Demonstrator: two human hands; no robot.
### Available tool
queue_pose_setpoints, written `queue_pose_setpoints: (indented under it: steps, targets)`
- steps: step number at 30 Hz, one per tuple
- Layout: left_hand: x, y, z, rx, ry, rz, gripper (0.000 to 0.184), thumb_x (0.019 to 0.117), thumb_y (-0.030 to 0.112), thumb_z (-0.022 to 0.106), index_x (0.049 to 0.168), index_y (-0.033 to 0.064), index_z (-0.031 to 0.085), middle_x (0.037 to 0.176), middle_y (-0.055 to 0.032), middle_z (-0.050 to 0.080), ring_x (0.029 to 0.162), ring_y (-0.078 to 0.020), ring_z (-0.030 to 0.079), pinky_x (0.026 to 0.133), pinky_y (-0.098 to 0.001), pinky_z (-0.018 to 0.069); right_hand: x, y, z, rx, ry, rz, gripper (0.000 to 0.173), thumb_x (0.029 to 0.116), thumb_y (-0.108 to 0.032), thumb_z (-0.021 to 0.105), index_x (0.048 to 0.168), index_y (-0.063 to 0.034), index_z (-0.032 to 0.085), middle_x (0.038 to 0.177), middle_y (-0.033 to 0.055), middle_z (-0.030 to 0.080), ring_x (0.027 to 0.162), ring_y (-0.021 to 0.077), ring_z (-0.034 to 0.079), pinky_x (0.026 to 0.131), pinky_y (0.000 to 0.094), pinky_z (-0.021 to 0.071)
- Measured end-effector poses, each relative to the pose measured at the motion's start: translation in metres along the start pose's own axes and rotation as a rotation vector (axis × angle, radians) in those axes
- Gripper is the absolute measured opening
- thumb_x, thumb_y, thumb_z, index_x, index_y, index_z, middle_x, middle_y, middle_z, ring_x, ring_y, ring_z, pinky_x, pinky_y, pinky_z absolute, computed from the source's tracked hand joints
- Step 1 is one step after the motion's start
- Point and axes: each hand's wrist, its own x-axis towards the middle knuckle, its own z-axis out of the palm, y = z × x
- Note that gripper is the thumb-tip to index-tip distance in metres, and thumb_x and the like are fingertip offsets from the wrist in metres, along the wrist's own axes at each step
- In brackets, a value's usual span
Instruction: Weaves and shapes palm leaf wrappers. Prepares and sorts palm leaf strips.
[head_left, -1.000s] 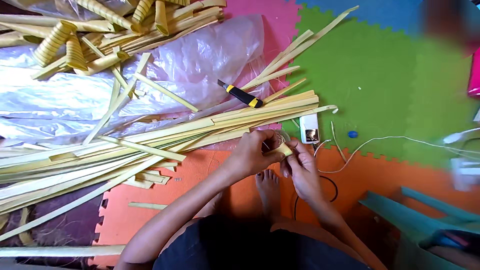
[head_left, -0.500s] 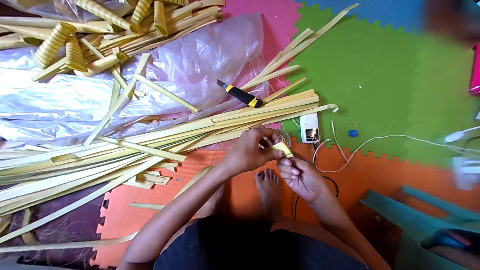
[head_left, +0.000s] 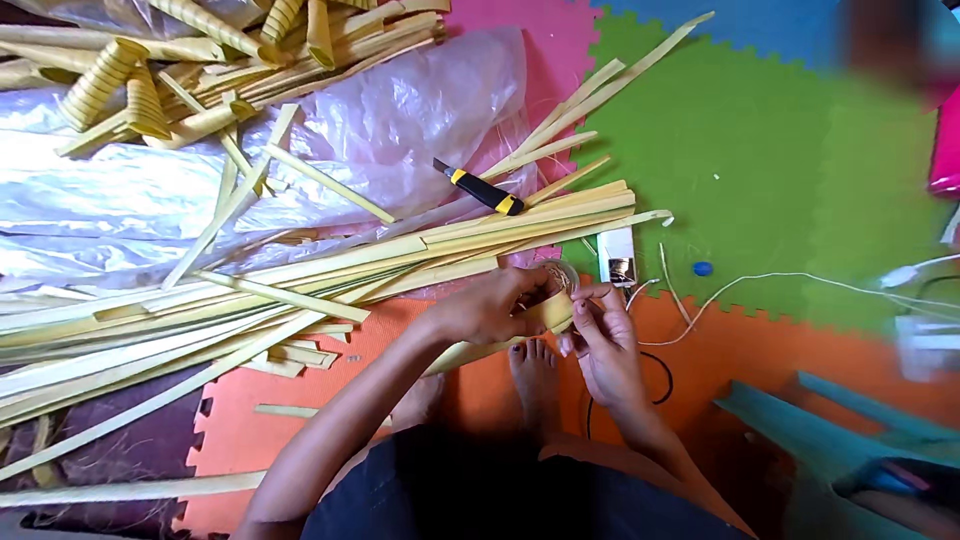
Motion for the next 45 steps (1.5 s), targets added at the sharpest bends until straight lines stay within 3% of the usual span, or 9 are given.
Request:
queue_pose_setpoints:
  steps: [7,11,16,18,23,28,34,39,45]
  targets:
    - [0.005,-0.01,0.023,0.211,0.301,0.045,0.02,0.0968,0.018,0.07,0.104,-0.0015,0.068,0.094,-0.0133,0.063,0.076,-0.0179,0.063,0.068,-0.0319,0.0555,-0.002,-0.002,0.006,0.4,0.001,0.524,0.033,0.1096,-0.009,0.023,0.1,-0.0062,0.054,0.069,-0.0018,0.059,0.051,-0.0004,0.052,0.05,0.012,0.0464]
    - [0.006,-0.005,0.025,0.221,0.338,0.009,0.022,0.0945,0.02,0.075,0.087,0.0018,0.066,0.073,-0.0066,0.062,0.062,-0.0123,0.059,0.058,-0.0282,0.0496,-0.002,0.002,0.003,0.133,-0.019,0.367,0.044,0.1129,-0.032,0.021,0.114,-0.0058,0.057,0.088,0.0007,0.068,0.069,0.0058,0.065,0.066,0.0211,0.0562]
    - [0.005,-0.004,0.018,0.138,0.191,-0.024,0.023,0.0878,0.011,0.079,0.107,0.0028,0.068,0.096,-0.0082,0.067,0.078,-0.0137,0.066,0.071,-0.0307,0.0581,0.001,-0.004,0.004,0.32,0.08,0.426,0.023,0.1109,-0.009,0.028,0.112,-0.0092,0.051,0.075,-0.0011,0.059,0.054,0.0005,0.053,0.052,0.0135,0.0474]
    - [0.007,-0.009,0.023,0.134,0.27,0.005,0.019,0.0861,0.011,0.081,0.099,0.0012,0.071,0.094,-0.0096,0.065,0.077,-0.0142,0.065,0.069,-0.0294,0.0565,-0.001,-0.001,0.0,0.421,0.019,0.504,0.028,0.1111,-0.011,0.025,0.109,-0.0084,0.052,0.073,-0.001,0.059,0.053,-0.0001,0.052,0.05,0.0123,0.046]
    - [0.007,-0.005,0.026,0.135,0.37,-0.035,0.025,0.0829,0.016,0.086,0.093,-0.0008,0.072,0.091,-0.0106,0.064,0.077,-0.015,0.066,0.069,-0.0292,0.0594,0.001,0.002,0.0,0.174,-0.023,0.372,0.041,0.1122,-0.027,0.021,0.116,-0.0045,0.055,0.091,0.0033,0.069,0.075,0.0087,0.067,0.071,0.0242,0.0577]
    - [0.009,-0.009,0.019,0.104,0.238,0.04,0.018,0.0867,0.012,0.08,0.098,0.0006,0.071,0.095,-0.0089,0.064,0.076,-0.0125,0.064,0.067,-0.0266,0.0576,0.003,-0.005,0.0,0.404,0.002,0.541,0.031,0.1132,-0.02,0.02,0.108,-0.0112,0.05,0.064,-0.0062,0.05,0.043,-0.0044,0.041,0.041,0.0088,0.0358]
    - [0.009,-0.003,0.02,0.094,0.321,-0.061,0.023,0.0872,0.019,0.083,0.092,-0.0013,0.072,0.09,-0.0108,0.066,0.067,-0.0133,0.066,0.063,-0.028,0.0596,0.003,0.001,0.001,0.193,-0.029,0.426,0.043,0.112,-0.025,0.023,0.106,-0.0047,0.059,0.081,0.003,0.067,0.067,0.0077,0.064,0.066,0.0225,0.0571]
    - [0.004,-0.004,0.014,-0.008,0.259,0.013,0.011,0.0847,0.007,0.081,0.091,0.0024,0.073,0.084,-0.0049,0.07,0.065,-0.0085,0.065,0.06,-0.0242,0.0564,0.009,-0.004,-0.006,0.702,-0.064,0.701,0.038,0.1115,-0.019,0.023,0.097,-0.0063,0.056,0.072,-0.0011,0.058,0.051,-0.0017,0.052,0.048,0.0093,0.0459]
    - [-0.001,0.009,0.012,-0.024,0.333,-0.019,0.016,0.0839,0.011,0.084,0.087,0.0019,0.071,0.072,-0.0053,0.07,0.061,-0.0095,0.068,0.059,-0.0258,0.0598,0.006,-0.006,0.0,0.173,-0.14,0.369,0.042,0.1109,-0.024,0.025,0.102,-0.0071,0.062,0.078,0.0007,0.069,0.063,0.0045,0.064,0.062,0.0193,0.0563]
